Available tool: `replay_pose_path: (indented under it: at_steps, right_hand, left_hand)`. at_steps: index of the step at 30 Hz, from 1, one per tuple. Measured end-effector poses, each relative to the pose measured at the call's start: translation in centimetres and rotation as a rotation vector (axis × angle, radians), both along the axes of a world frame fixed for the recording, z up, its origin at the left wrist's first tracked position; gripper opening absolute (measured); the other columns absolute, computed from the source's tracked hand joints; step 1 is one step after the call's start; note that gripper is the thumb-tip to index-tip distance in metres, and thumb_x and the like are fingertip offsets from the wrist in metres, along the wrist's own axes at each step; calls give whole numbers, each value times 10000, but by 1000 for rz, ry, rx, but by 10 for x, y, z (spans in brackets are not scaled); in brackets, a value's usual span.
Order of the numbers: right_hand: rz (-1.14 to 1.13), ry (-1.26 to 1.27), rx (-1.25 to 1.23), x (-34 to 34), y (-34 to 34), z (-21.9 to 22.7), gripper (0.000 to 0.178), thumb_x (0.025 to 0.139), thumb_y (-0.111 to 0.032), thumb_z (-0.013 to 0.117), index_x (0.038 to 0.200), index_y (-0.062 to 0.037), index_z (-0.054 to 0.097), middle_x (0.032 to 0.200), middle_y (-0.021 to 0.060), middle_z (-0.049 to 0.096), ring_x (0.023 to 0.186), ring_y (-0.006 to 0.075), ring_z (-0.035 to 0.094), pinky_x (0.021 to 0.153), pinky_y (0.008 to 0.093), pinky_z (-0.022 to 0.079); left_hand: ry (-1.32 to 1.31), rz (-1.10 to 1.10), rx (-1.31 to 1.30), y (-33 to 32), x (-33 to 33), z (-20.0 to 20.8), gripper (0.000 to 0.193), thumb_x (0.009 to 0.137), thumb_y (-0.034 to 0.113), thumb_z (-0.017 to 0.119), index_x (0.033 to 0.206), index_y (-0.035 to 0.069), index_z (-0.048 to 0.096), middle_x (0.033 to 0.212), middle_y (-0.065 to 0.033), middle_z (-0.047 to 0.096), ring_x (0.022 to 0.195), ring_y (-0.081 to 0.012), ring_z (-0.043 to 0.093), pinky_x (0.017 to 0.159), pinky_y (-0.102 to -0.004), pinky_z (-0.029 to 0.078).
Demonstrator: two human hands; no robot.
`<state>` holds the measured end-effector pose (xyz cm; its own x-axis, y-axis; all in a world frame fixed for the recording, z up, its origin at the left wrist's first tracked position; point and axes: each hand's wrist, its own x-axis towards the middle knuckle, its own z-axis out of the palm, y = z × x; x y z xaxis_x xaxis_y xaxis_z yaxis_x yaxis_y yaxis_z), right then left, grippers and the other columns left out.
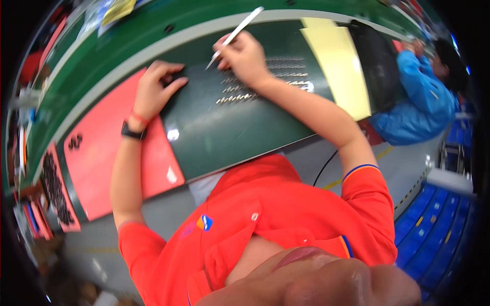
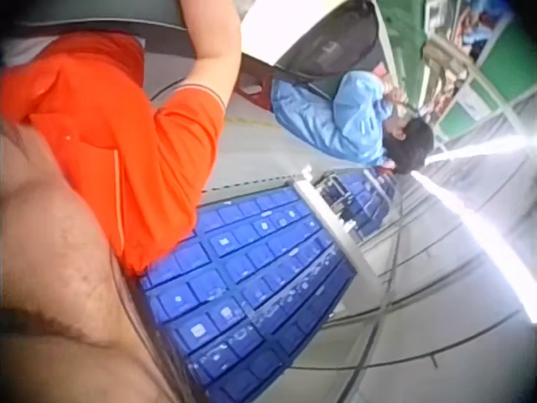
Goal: Placing small circular electronic components into a patterned board or tray on an industrial assembly line.
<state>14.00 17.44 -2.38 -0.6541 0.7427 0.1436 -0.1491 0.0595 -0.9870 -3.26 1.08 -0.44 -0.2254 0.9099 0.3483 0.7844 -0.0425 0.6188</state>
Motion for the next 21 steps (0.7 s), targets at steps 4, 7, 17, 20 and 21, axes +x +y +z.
replay_pose_path:
  at_steps: [4, 7, 17, 20, 21]
  right_hand:
    - [147, -36, -75, -2, 10, 13, 286, 903, -194, 647, 1073, 7, 536, 868, 110, 666, 590, 111, 617, 553, 211, 499]
    - [275, -109, 43, 8, 19, 18, 343, 910, -185, 638, 1155, 11, 498, 901, 117, 668, 649, 110, 624, 592, 212, 499]
    - [239, -205, -28, 29, 14, 17, 327, 906, -124, 617, 1167, 14, 476, 901, 116, 647, 690, 121, 622, 634, 230, 492]
    - [249, -154, -57, 14, 8, 19, 336, 901, -137, 631, 1155, 18, 474, 891, 113, 637, 691, 128, 625, 627, 228, 486]
    - [261, -129, -68, 8, 8, 18, 340, 901, -141, 635, 1155, 19, 475, 890, 114, 638, 683, 129, 627, 619, 226, 486]
  left_hand:
    - [-23, 55, -66, 0, -3, 5, 297, 758, 192, 773, 1016, 64, 698, 888, -63, 607, 722, -152, 583, 672, -261, 493]
    - [-23, 19, -68, 5, -1, 17, 291, 757, 200, 771, 1010, 74, 703, 892, -71, 608, 717, -151, 596, 673, -266, 510]
    - [-72, -175, -58, 28, 21, 18, 331, 727, 137, 765, 1031, 58, 660, 900, -96, 585, 766, -199, 600, 711, -305, 514]
    - [-98, -144, -79, 27, 16, 16, 357, 716, 122, 769, 1047, 60, 650, 907, -90, 589, 770, -195, 595, 717, -303, 512]
    - [-112, -121, -79, 27, 14, 16, 373, 709, 112, 771, 1056, 60, 644, 910, -86, 591, 770, -193, 592, 718, -303, 511]
